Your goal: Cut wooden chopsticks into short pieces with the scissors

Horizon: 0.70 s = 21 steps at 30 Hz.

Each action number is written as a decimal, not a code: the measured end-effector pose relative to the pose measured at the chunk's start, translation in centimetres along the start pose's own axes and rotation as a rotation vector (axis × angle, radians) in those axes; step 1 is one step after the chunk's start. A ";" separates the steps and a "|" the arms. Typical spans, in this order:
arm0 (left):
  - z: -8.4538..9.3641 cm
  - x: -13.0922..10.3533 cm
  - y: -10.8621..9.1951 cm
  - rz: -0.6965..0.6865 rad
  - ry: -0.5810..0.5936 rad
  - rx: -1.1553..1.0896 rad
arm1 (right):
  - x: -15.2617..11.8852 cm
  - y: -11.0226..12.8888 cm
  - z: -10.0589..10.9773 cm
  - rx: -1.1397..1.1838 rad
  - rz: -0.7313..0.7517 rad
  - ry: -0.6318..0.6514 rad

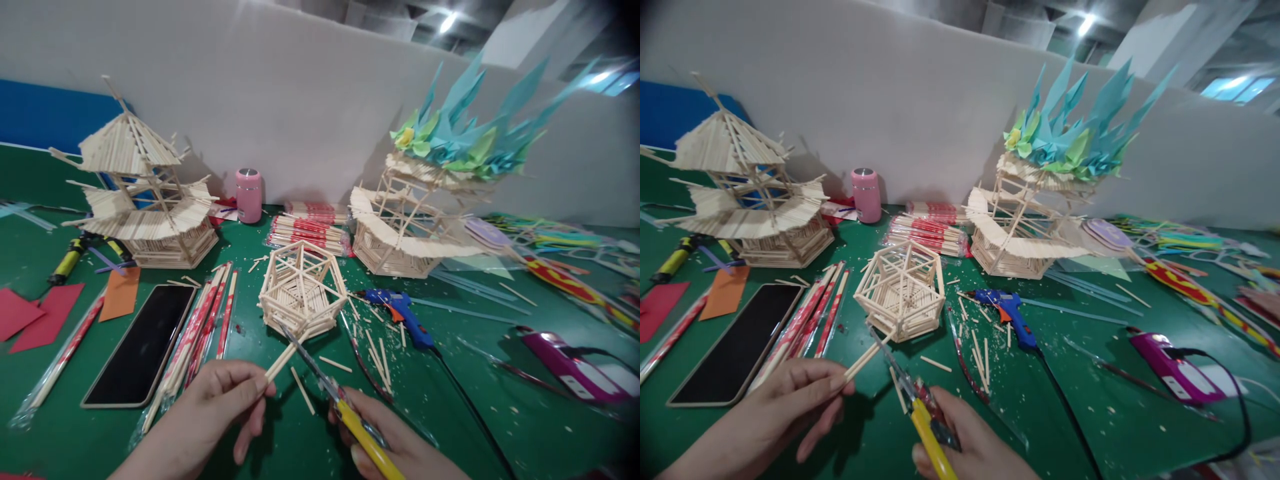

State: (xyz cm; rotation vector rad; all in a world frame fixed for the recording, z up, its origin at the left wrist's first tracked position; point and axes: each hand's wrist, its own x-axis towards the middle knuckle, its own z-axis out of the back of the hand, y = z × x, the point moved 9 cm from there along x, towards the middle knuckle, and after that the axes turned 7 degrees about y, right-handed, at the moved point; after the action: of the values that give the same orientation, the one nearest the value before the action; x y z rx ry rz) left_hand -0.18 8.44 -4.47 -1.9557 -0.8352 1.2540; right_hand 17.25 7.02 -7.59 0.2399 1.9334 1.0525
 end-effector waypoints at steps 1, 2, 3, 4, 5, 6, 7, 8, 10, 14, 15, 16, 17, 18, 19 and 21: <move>0.0 0.0 0.1 0.003 0.004 0.005 | 0.0 0.1 0.0 -0.003 0.004 -0.002; 0.2 -0.1 0.1 -0.001 0.003 0.018 | -0.1 0.1 0.0 -0.009 0.005 -0.003; 0.5 -0.1 0.0 -0.011 -0.006 0.039 | -0.2 0.2 0.1 -0.019 0.006 -0.009; 0.9 -0.1 -0.1 -0.027 -0.029 0.071 | -0.4 0.3 0.2 -0.033 0.005 -0.023; 1.5 -0.2 -0.3 -0.050 -0.074 0.133 | -0.5 0.4 0.5 -0.048 0.005 -0.041; 2.2 -0.3 -0.7 -0.088 -0.138 0.256 | -0.7 0.5 0.7 -0.065 0.005 -0.059; 2.7 -0.4 -1.2 -0.135 -0.209 0.422 | -0.9 0.6 1.0 -0.084 0.007 -0.076; 3.1 -0.5 -1.7 -0.180 -0.277 0.607 | -1.1 0.7 1.2 -0.104 0.012 -0.091; 2.8 -0.5 -2.4 -0.260 -0.368 0.956 | -1.3 0.9 1.6 -0.139 0.014 -0.107; 2.2 0.3 -1.6 -0.290 -0.391 1.152 | -1.5 1.2 1.8 -0.209 0.020 -0.117; 2.1 0.4 -1.4 -0.294 -0.390 1.177 | -1.6 1.3 1.8 -0.225 0.028 -0.119; 2.1 0.4 -1.4 -0.298 -0.389 1.190 | -1.6 1.4 1.8 -0.237 0.036 -0.121; 2.2 0.3 -1.5 -0.304 -0.391 1.195 | -1.6 1.5 1.8 -0.245 0.042 -0.124; 2.2 0.1 -1.6 -0.310 -0.396 1.198 | -1.6 1.7 1.7 -0.254 0.047 -0.125; 2.3 -0.3 -2.0 -0.328 -0.406 1.192 | -1.5 1.8 1.5 -0.264 0.052 -0.124; 2.1 -1.1 -3.0 -0.385 -0.437 1.137 | -1.2 2.3 1.1 -0.299 0.072 -0.120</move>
State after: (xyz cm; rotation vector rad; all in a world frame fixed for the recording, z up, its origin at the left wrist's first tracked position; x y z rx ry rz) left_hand -2.99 9.66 -2.21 -0.6056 -0.4566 1.4526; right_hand 18.29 8.40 -5.38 0.2009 1.6462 1.3271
